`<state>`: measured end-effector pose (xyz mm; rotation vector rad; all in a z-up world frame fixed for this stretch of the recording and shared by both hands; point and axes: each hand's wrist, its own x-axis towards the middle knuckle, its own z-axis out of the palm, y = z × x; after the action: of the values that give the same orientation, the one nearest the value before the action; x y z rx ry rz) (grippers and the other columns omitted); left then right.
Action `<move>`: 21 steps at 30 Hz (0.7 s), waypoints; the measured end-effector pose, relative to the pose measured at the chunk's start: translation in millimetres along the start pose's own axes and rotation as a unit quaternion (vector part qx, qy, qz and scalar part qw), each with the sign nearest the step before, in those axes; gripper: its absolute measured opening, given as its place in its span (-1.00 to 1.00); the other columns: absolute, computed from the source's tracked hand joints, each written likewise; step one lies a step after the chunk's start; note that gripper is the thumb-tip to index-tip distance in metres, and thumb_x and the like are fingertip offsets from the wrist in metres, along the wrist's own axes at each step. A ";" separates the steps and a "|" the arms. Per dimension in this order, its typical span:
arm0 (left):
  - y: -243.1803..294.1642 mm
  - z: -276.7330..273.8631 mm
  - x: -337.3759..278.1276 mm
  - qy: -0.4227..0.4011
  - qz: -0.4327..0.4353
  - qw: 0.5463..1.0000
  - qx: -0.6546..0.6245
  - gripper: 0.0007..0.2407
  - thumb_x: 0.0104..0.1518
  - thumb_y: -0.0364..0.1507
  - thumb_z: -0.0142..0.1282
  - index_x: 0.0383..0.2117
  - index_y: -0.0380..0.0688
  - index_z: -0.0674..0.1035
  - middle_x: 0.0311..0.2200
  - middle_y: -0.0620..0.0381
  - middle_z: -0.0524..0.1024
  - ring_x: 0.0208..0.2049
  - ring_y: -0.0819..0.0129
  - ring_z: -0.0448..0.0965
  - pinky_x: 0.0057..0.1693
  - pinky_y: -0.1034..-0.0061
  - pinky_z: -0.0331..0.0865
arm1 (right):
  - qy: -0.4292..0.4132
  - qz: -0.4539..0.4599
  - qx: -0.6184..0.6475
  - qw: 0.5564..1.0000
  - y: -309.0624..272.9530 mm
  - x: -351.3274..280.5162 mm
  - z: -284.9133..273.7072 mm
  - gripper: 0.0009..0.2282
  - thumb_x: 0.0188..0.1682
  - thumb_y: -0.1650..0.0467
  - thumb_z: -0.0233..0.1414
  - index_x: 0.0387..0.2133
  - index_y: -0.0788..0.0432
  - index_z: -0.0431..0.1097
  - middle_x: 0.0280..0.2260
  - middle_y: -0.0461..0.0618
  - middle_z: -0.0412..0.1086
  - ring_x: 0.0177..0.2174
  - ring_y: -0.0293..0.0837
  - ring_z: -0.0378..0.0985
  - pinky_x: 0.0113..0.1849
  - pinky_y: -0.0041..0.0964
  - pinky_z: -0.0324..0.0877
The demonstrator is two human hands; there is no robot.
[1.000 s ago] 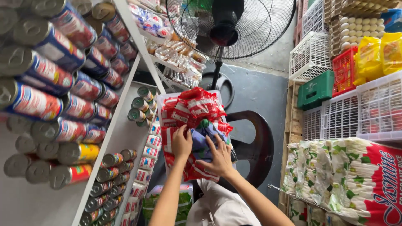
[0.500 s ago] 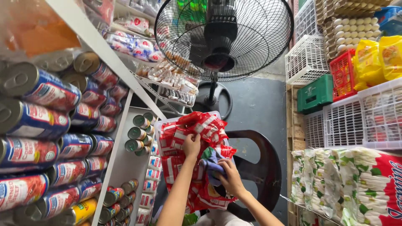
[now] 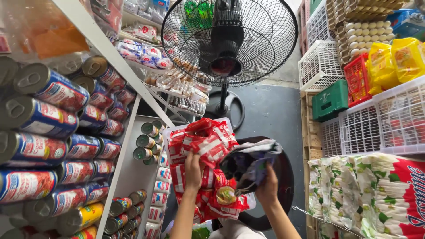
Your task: Organizing and stacking packs of instant noodles on a retail shelf.
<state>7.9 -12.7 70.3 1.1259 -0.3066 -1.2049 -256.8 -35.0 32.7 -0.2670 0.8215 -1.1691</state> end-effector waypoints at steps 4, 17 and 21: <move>6.9 -7.6 -62.9 0.031 0.064 0.997 0.025 -0.65 0.25 -0.42 -0.17 0.06 -0.34 0.54 -0.08 -0.01 0.58 -0.05 0.22 0.53 0.12 0.40 0.37 | 0.021 0.036 0.142 0.989 -56.3 -42.2 63.4 -0.61 0.05 0.18 -0.10 0.04 0.15 0.35 -0.05 0.03 0.50 -0.06 0.02 0.57 0.00 -0.03 0.44; -3.3 5.9 -186.3 0.148 0.336 0.849 0.379 -0.58 0.28 -0.35 -0.03 0.21 -0.33 0.35 0.27 -0.18 0.31 0.30 0.05 0.34 0.37 0.30 0.18 | -0.375 -0.219 -0.419 0.798 11.7 -147.6 182.9 -0.54 0.15 0.22 -0.11 0.23 0.22 0.34 0.46 0.18 -0.08 0.46 0.13 -0.26 0.37 -0.03 -0.32; 28.7 18.6 -220.0 0.130 0.389 0.823 0.392 -0.48 0.15 -0.38 0.10 0.22 -0.39 0.30 0.25 -0.29 0.24 0.27 -0.07 0.28 0.32 0.24 0.14 | -0.336 -0.162 -0.352 0.859 23.5 -140.2 177.4 -0.52 0.16 0.23 -0.10 0.24 0.31 0.26 0.41 0.19 0.03 0.41 0.04 -0.03 0.34 -0.12 -0.16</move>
<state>-75.1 162.6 179.7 1.6131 -1.0019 -0.1431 -138.1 60.4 201.5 -1.3877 0.5467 -0.9276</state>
